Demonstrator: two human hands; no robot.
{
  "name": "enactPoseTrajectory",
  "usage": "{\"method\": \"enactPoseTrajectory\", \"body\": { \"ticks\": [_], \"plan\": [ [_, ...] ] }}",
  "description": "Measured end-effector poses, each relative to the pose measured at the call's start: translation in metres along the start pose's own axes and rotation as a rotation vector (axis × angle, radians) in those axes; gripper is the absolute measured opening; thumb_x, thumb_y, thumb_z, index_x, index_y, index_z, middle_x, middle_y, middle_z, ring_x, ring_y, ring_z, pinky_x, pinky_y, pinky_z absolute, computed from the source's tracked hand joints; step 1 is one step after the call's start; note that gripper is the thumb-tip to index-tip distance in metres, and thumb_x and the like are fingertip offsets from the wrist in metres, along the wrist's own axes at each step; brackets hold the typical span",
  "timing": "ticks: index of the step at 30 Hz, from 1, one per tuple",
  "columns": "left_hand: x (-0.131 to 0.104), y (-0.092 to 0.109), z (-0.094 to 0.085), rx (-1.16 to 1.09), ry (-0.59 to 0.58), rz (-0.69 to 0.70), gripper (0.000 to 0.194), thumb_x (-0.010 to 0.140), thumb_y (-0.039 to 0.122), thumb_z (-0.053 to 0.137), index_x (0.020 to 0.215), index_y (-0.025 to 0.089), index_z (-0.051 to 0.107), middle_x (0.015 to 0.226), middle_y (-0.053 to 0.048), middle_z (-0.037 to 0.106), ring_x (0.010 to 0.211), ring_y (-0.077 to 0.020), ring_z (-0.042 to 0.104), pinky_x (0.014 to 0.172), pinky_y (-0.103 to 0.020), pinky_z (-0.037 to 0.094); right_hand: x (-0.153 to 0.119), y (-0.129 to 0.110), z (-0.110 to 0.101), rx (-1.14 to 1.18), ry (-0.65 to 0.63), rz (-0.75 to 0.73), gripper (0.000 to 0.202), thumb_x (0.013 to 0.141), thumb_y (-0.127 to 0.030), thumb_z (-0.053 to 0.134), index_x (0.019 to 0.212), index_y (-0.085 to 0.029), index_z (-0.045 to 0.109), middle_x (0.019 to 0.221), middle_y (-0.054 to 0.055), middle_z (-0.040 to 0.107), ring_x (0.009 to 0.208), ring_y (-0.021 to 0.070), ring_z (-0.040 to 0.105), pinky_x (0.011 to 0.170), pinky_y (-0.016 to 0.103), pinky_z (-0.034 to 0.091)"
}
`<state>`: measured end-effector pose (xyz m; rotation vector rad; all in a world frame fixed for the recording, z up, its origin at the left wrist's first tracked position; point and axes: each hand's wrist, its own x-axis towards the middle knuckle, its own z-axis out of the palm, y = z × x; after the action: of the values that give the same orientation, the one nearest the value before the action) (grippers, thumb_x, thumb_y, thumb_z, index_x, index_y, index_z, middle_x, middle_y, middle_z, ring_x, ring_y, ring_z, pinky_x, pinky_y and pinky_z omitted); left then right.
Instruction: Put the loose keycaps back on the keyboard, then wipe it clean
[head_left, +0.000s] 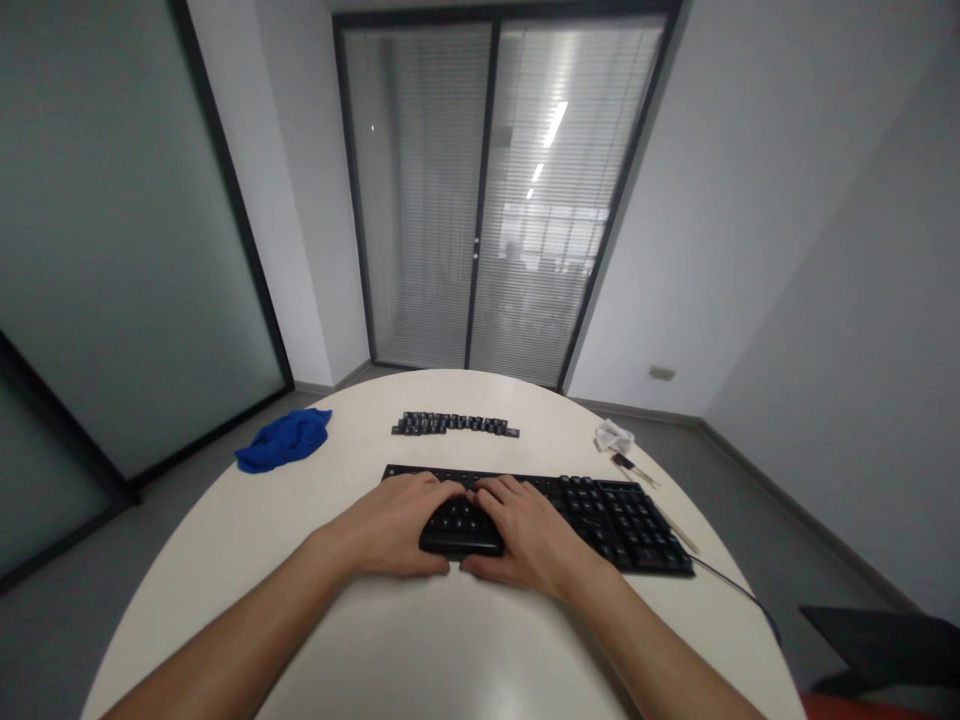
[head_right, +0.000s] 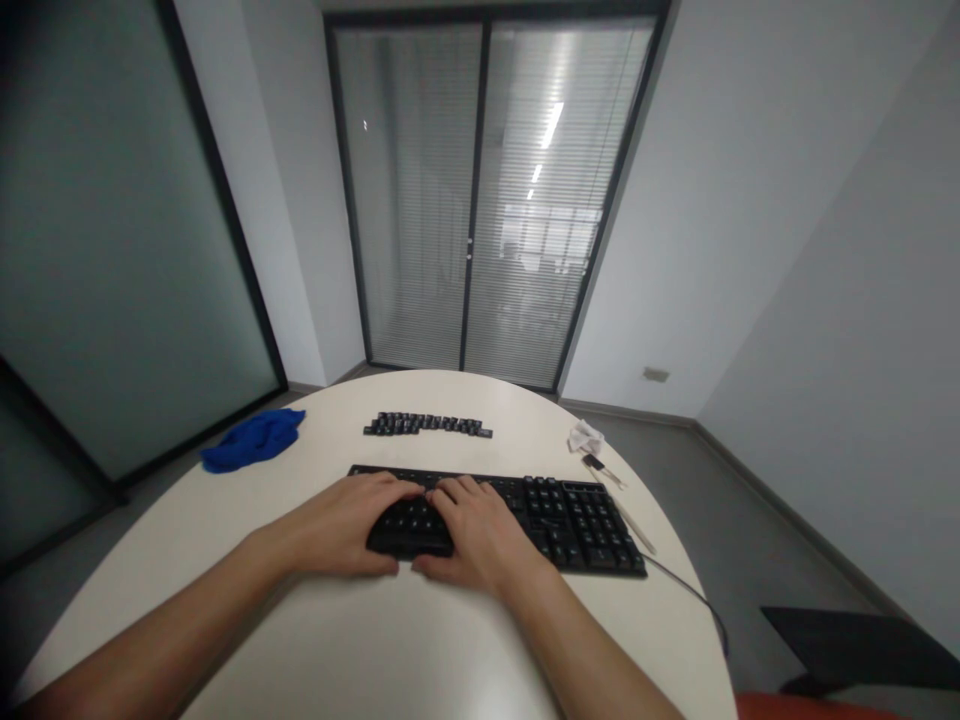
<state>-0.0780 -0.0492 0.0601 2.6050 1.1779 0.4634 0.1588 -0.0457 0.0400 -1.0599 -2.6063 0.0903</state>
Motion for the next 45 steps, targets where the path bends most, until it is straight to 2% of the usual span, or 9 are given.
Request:
{"method": "enactPoseTrajectory", "body": {
  "ticks": [7,19,28,33,38,45],
  "plan": [
    [0.0,0.001,0.002,0.043,-0.032,-0.005,0.072,0.065,0.027,0.077,0.134,0.03,0.056,0.12,-0.007,0.067,0.107,-0.0302,0.064,0.093,-0.04,0.049,0.002,0.002,0.0,-0.011,-0.015,-0.009,0.063,0.07,-0.049,0.081,0.12,-0.019,0.06,0.123,0.012,0.062,0.113,0.0311,0.055,0.095,0.045,0.046],
    [-0.001,0.001,0.006,0.036,-0.02,-0.008,0.062,0.069,0.028,0.071,0.13,0.03,0.059,0.115,-0.007,0.068,0.102,-0.03,0.066,0.088,-0.039,0.051,0.006,-0.001,0.001,-0.048,-0.01,-0.011,0.049,0.067,-0.049,0.081,0.103,-0.019,0.065,0.106,0.009,0.065,0.104,0.0299,0.057,0.089,0.042,0.048],
    [-0.002,-0.003,0.007,0.016,-0.025,0.033,0.063,0.07,0.027,0.071,0.131,0.029,0.057,0.118,-0.007,0.067,0.104,-0.0283,0.064,0.092,-0.039,0.051,0.006,0.009,0.006,-0.017,-0.002,-0.049,0.06,0.068,-0.056,0.082,0.111,-0.019,0.063,0.109,0.01,0.064,0.105,0.0299,0.056,0.092,0.044,0.047],
    [-0.002,-0.008,0.011,-0.021,0.017,0.074,0.068,0.072,0.023,0.069,0.138,0.026,0.052,0.123,-0.007,0.066,0.11,-0.0278,0.06,0.096,-0.039,0.049,0.004,0.011,0.005,0.029,0.031,-0.032,0.064,0.072,-0.057,0.08,0.119,-0.019,0.061,0.119,0.01,0.063,0.111,0.0298,0.055,0.098,0.045,0.045],
    [-0.001,-0.01,0.011,-0.048,0.036,0.092,0.069,0.073,0.025,0.07,0.139,0.028,0.051,0.122,-0.006,0.066,0.107,-0.0271,0.06,0.095,-0.04,0.05,0.004,0.01,0.001,0.07,0.032,-0.035,0.057,0.083,-0.055,0.071,0.127,-0.022,0.059,0.123,0.01,0.062,0.113,0.0276,0.054,0.1,0.044,0.044],
    [0.0,-0.012,0.011,-0.052,0.024,0.118,0.069,0.072,0.024,0.071,0.138,0.028,0.05,0.126,-0.003,0.066,0.109,-0.027,0.058,0.097,-0.041,0.048,0.005,0.012,0.001,0.073,0.023,-0.056,0.055,0.081,-0.051,0.073,0.125,-0.021,0.061,0.118,0.01,0.063,0.11,0.0282,0.055,0.099,0.044,0.044]
  ]
}}
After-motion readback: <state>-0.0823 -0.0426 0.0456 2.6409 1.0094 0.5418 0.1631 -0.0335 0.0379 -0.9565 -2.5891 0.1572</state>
